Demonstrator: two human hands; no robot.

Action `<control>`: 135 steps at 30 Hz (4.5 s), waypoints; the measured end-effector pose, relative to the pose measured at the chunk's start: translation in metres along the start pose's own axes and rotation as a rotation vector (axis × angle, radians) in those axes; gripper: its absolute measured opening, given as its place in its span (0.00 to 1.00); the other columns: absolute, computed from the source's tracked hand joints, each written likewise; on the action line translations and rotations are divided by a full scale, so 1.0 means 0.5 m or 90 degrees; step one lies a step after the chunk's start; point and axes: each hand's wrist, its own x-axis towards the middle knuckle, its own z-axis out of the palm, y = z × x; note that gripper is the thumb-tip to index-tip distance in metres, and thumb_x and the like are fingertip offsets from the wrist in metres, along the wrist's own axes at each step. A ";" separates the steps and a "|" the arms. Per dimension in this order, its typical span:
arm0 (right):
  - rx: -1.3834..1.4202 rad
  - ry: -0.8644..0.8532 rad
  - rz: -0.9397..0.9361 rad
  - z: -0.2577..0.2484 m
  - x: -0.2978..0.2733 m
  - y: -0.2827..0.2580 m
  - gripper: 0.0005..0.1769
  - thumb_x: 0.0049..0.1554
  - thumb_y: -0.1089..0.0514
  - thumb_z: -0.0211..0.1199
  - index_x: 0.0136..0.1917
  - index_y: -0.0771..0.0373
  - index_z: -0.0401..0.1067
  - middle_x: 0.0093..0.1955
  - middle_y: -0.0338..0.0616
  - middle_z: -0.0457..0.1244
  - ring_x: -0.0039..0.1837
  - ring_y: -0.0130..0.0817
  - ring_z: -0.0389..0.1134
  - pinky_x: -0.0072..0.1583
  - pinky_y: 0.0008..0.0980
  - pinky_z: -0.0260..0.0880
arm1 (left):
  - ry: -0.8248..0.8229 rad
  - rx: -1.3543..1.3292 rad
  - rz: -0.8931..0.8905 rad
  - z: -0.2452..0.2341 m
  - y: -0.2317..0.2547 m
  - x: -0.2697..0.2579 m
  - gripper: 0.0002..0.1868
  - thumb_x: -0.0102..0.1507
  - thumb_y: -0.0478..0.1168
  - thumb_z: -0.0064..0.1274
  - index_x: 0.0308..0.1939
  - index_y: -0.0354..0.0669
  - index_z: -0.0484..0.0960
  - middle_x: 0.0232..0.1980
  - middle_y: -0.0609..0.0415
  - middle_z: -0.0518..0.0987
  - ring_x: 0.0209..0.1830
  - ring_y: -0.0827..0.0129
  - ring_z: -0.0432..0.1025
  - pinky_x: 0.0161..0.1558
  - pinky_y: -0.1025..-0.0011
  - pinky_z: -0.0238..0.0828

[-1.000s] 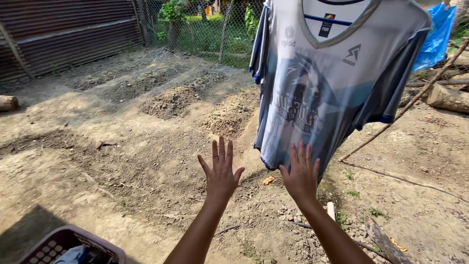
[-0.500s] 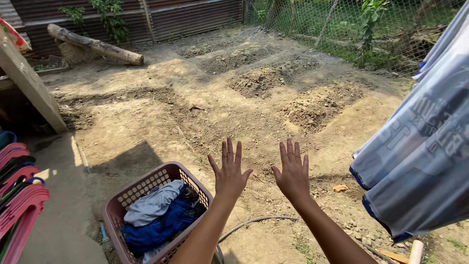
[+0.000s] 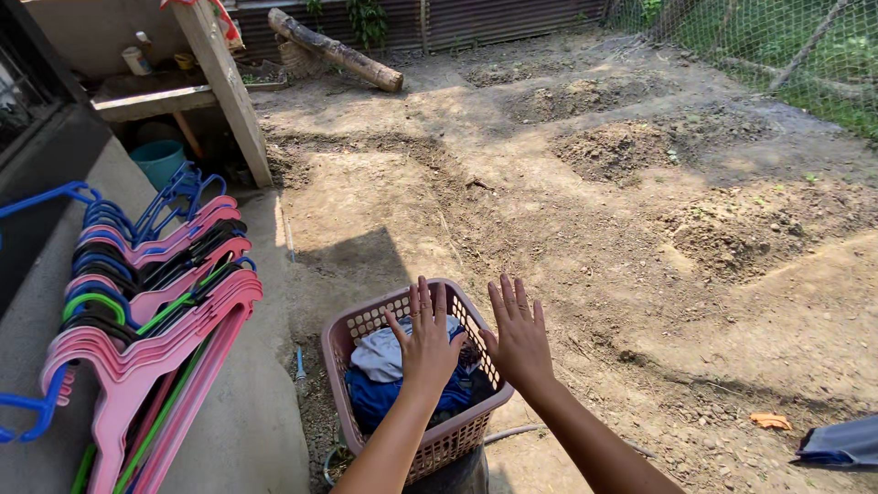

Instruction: The person picks up shirts from a laundry basket, places them onto hangers by hand, and then hangs the shirts on an outdoor clothesline.

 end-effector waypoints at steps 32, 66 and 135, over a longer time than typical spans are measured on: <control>0.325 0.000 -0.667 -0.001 0.181 -0.683 0.47 0.53 0.52 0.68 0.80 0.53 0.49 0.85 0.44 0.41 0.84 0.47 0.38 0.72 0.59 0.50 | 0.239 0.445 -0.610 -0.324 -0.350 -0.341 0.41 0.61 0.45 0.53 0.76 0.38 0.56 0.80 0.45 0.55 0.77 0.58 0.54 0.68 0.38 0.51; 0.531 -0.432 -0.814 0.071 0.353 -0.448 0.14 0.54 0.49 0.71 0.51 0.58 0.81 0.49 0.41 0.72 0.49 0.33 0.73 0.54 0.38 0.71 | 0.430 0.118 -0.150 -0.268 -0.331 -0.251 0.14 0.61 0.37 0.61 0.50 0.44 0.79 0.49 0.54 0.76 0.50 0.59 0.72 0.50 0.59 0.66; 0.789 -0.268 0.116 0.093 0.319 -0.009 0.12 0.61 0.58 0.58 0.39 0.66 0.70 0.28 0.38 0.57 0.30 0.29 0.55 0.36 0.32 0.54 | 0.346 -0.114 -0.117 -0.026 -0.234 0.048 0.14 0.58 0.46 0.59 0.43 0.46 0.77 0.40 0.48 0.81 0.41 0.51 0.78 0.36 0.54 0.72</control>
